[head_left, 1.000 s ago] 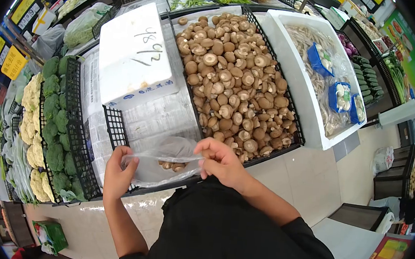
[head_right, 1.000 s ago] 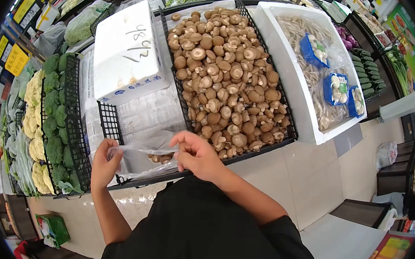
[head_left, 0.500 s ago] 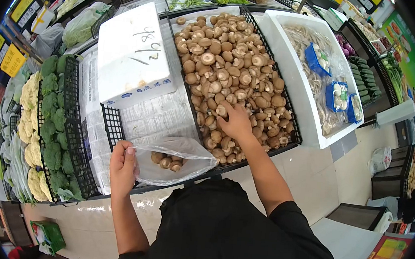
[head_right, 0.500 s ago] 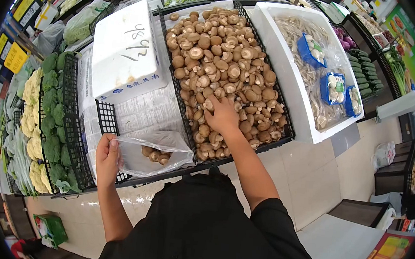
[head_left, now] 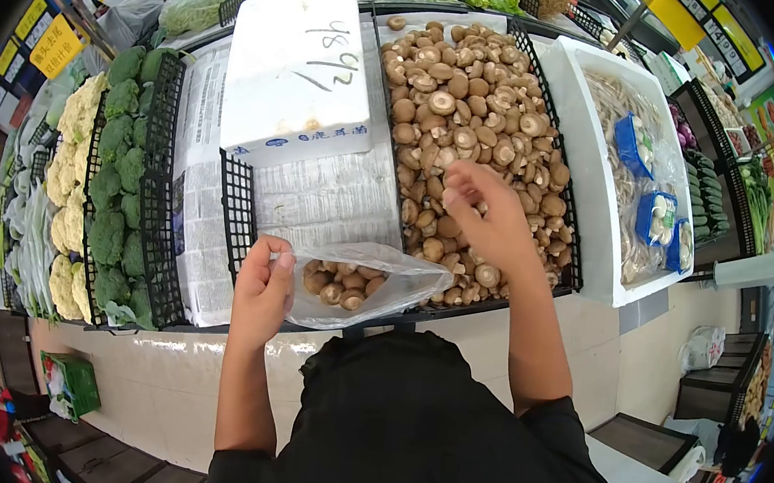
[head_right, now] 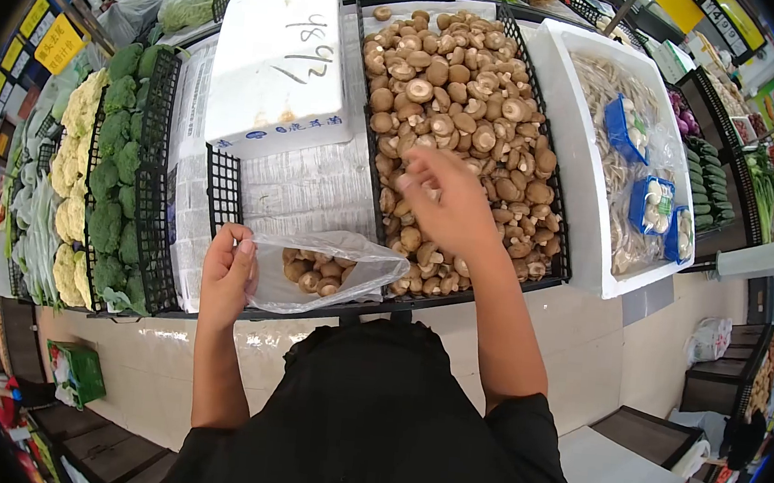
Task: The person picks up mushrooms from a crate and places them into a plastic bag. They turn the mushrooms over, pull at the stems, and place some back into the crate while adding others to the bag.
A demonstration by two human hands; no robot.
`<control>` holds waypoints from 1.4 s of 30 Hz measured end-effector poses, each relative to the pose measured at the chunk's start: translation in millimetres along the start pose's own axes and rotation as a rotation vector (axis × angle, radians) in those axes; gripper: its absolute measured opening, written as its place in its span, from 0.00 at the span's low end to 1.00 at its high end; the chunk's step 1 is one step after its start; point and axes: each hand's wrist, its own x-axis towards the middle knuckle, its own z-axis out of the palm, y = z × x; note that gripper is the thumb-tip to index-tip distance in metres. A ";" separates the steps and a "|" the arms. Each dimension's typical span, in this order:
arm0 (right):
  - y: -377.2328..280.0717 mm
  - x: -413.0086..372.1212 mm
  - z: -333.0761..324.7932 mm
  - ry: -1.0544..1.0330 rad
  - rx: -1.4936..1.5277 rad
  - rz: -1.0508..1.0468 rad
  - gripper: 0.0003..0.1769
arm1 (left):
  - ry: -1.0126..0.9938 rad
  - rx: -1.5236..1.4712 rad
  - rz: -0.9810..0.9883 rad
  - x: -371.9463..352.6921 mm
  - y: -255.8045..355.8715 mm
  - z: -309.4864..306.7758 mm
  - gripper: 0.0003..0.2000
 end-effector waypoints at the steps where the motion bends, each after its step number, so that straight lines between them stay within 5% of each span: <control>1: -25.1 -2.1 -3.7 -0.156 0.014 -0.101 0.21 | -0.002 0.008 0.003 -0.9 -0.2 0.7 0.06; 4: -68.4 -24.2 14.9 -0.624 0.098 -0.338 0.18 | -0.008 0.039 0.005 -7.3 -2.1 3.5 0.07; 7: -61.6 -49.4 50.6 -0.667 -0.307 -0.386 0.20 | 0.001 0.061 0.010 -16.8 -2.1 4.6 0.07; 13: -51.3 -71.0 54.6 -1.055 -0.472 -0.326 0.15 | 0.060 -0.013 0.062 -30.7 -11.2 -2.0 0.07; 18: -70.9 -70.8 21.2 -0.931 -0.449 -0.361 0.11 | 0.139 0.030 0.104 -42.7 -15.1 0.2 0.08; 24: -75.6 -66.3 -6.3 -0.429 -0.412 -0.295 0.13 | 0.162 -0.021 0.087 -58.2 -24.8 0.5 0.07; 28: -69.1 -77.4 24.2 -0.146 -0.293 -0.042 0.13 | 0.153 -0.041 0.077 -65.4 -27.7 6.4 0.07; 33: -8.2 -91.4 51.7 -0.362 -0.121 0.089 0.14 | 0.186 -0.124 0.032 -72.0 -43.2 10.4 0.07; 36: -15.8 -80.0 62.1 -0.671 0.097 0.298 0.13 | 0.251 0.328 0.175 -79.2 -80.2 6.4 0.12; 42: 0.9 -84.7 116.3 -0.427 0.915 0.368 0.12 | 0.219 0.461 -0.086 -82.7 -124.4 4.3 0.16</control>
